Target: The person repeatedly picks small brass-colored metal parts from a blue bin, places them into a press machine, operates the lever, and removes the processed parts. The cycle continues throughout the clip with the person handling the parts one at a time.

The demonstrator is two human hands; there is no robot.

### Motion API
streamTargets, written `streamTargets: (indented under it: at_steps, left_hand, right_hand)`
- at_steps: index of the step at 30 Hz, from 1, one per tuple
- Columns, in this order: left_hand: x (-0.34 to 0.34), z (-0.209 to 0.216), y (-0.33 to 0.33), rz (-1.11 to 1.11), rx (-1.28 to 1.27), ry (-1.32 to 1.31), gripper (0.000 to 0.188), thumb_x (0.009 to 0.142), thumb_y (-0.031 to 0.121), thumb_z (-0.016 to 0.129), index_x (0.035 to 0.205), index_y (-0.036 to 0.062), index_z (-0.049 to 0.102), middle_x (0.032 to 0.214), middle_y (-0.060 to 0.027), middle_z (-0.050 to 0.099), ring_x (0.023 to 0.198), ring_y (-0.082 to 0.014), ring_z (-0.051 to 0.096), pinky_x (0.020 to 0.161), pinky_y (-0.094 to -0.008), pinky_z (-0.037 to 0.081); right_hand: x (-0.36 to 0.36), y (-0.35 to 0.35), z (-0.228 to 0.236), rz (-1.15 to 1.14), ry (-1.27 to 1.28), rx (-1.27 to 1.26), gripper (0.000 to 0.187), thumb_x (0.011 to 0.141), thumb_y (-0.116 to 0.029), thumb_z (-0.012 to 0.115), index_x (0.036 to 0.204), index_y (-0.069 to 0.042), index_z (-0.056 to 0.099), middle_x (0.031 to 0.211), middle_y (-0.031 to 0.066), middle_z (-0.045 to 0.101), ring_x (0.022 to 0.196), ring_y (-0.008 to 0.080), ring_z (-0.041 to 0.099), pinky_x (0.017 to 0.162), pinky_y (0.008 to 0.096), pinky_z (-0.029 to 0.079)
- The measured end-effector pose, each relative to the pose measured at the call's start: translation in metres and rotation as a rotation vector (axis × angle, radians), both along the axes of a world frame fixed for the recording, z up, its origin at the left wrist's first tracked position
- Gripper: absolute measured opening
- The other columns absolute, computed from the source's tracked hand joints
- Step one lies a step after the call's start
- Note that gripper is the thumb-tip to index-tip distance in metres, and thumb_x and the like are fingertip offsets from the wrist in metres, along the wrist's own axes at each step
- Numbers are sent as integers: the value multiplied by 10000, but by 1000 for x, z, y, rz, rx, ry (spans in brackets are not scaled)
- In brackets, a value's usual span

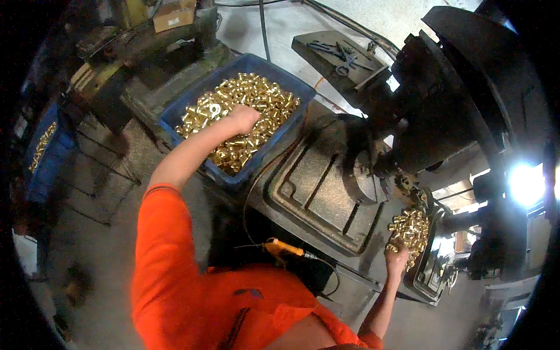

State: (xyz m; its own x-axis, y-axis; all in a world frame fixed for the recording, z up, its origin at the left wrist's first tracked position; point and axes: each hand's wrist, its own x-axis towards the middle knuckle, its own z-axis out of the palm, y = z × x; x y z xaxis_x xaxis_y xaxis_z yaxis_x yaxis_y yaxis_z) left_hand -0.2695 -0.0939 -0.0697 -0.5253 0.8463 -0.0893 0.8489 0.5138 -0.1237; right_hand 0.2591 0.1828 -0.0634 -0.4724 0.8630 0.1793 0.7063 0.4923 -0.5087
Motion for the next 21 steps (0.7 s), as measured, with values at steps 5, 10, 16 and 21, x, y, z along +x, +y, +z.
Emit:
streamTargets:
  at_steps: [5,10,16,21]
  left_hand:
    - [-4,-18,11,-135,-121,89,112,621,97,615,729,75,637,749,-112,642,737,-262,639,616,-376,500]
    - [-18,-29,1,-230,-5,145,87,647,65,580,700,69,648,756,-104,649,730,-257,636,601,-398,502]
    - [-24,-35,3,-168,-13,49,118,634,75,596,737,56,651,796,-121,651,774,-269,636,671,-394,502]
    - [-22,-19,13,-54,-67,-10,167,624,108,624,778,51,657,847,-124,649,824,-265,626,697,-379,499]
  right_hand:
    - [55,-13,-27,-12,-6,-72,363,559,-65,552,890,63,630,936,211,623,908,306,595,824,332,436]
    - [62,-26,-27,10,-74,-40,370,548,-45,552,897,45,633,863,162,638,830,211,603,759,291,444]
    - [39,-51,-11,81,29,-52,402,544,-55,559,927,46,630,888,176,639,860,236,611,794,310,450]
    - [32,-69,-7,154,45,-53,367,555,-34,552,904,57,619,922,207,626,890,312,602,808,339,455]
